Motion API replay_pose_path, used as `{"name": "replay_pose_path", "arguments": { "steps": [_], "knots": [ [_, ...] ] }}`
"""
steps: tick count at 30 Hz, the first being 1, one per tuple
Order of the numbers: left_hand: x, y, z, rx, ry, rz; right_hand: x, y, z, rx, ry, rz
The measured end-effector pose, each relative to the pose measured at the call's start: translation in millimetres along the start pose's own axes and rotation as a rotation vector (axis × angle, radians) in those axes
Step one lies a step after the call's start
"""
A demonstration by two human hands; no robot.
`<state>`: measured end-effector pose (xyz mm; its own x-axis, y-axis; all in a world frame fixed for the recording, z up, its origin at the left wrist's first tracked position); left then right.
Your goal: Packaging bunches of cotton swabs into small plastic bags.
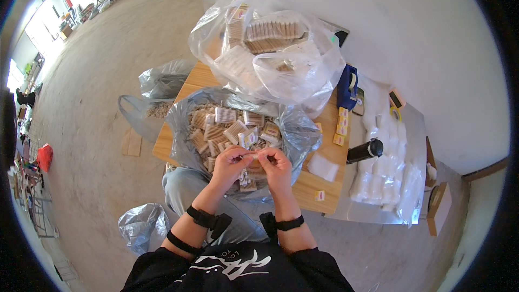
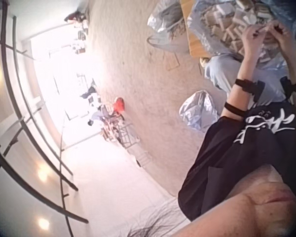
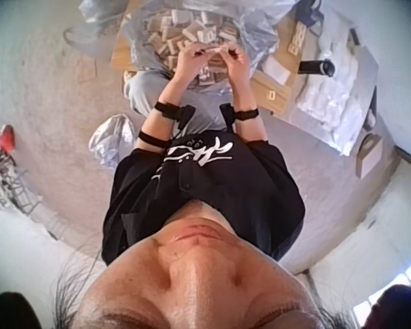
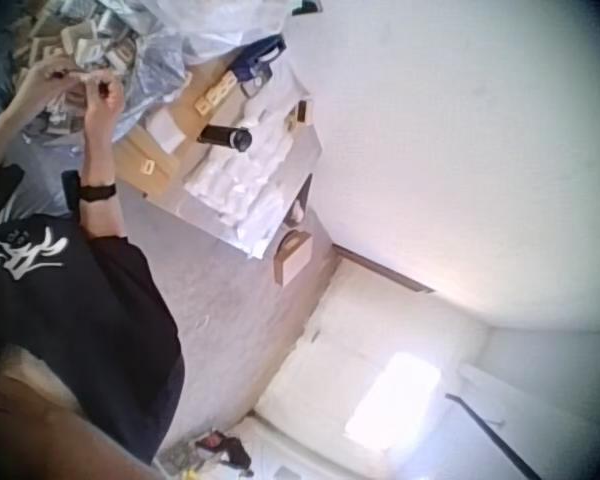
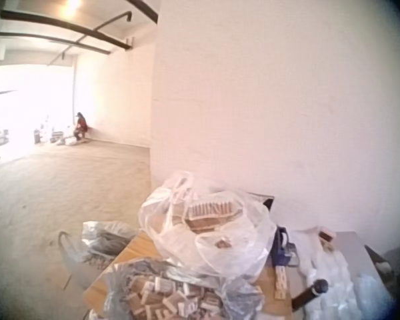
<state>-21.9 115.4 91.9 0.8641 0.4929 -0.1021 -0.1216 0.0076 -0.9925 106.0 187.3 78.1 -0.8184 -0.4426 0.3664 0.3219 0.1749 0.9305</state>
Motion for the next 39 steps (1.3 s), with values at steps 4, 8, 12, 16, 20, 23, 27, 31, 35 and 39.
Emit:
{"name": "replay_pose_path", "arguments": {
  "steps": [4,8,12,16,20,23,27,31,35,39],
  "knots": [
    [2,0,3,0.002,-0.020,-0.082,-2,-3,3,-0.031,-0.003,0.055],
    [6,10,2,-0.223,-0.051,-0.272,-10,-10,4,0.012,-0.070,0.167],
    [2,25,2,-0.209,-0.038,-0.263,-8,-13,5,0.071,-0.067,0.269],
    [5,26,0,-0.224,-0.103,-0.491,-9,-13,3,0.086,-0.108,0.323],
    [5,25,-1,-0.211,-0.144,-0.537,-12,-18,2,0.093,-0.154,0.315],
    [0,28,0,-0.211,-0.191,-0.479,7,-2,3,0.110,-0.064,0.264],
    [-6,12,4,-0.032,-0.178,-0.102,5,-8,2,0.099,0.009,-0.111],
    [-6,-9,2,0.090,-0.188,0.116,2,0,3,-0.062,-0.029,-0.238],
    [-8,-10,3,0.122,-0.156,0.081,9,11,2,-0.176,-0.055,-0.381],
    [-6,-8,3,0.067,-0.090,0.074,9,12,0,-0.185,-0.024,-0.487]
  ]
}}
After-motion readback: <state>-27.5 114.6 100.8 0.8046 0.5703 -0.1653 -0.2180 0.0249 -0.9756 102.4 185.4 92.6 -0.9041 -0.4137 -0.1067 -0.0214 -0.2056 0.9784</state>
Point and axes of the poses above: each hand's wrist, its own z-axis towards the middle knuckle, its own x-axis out of the palm, y = z × x, the point moved 6 cm from there along z, towards the middle knuckle
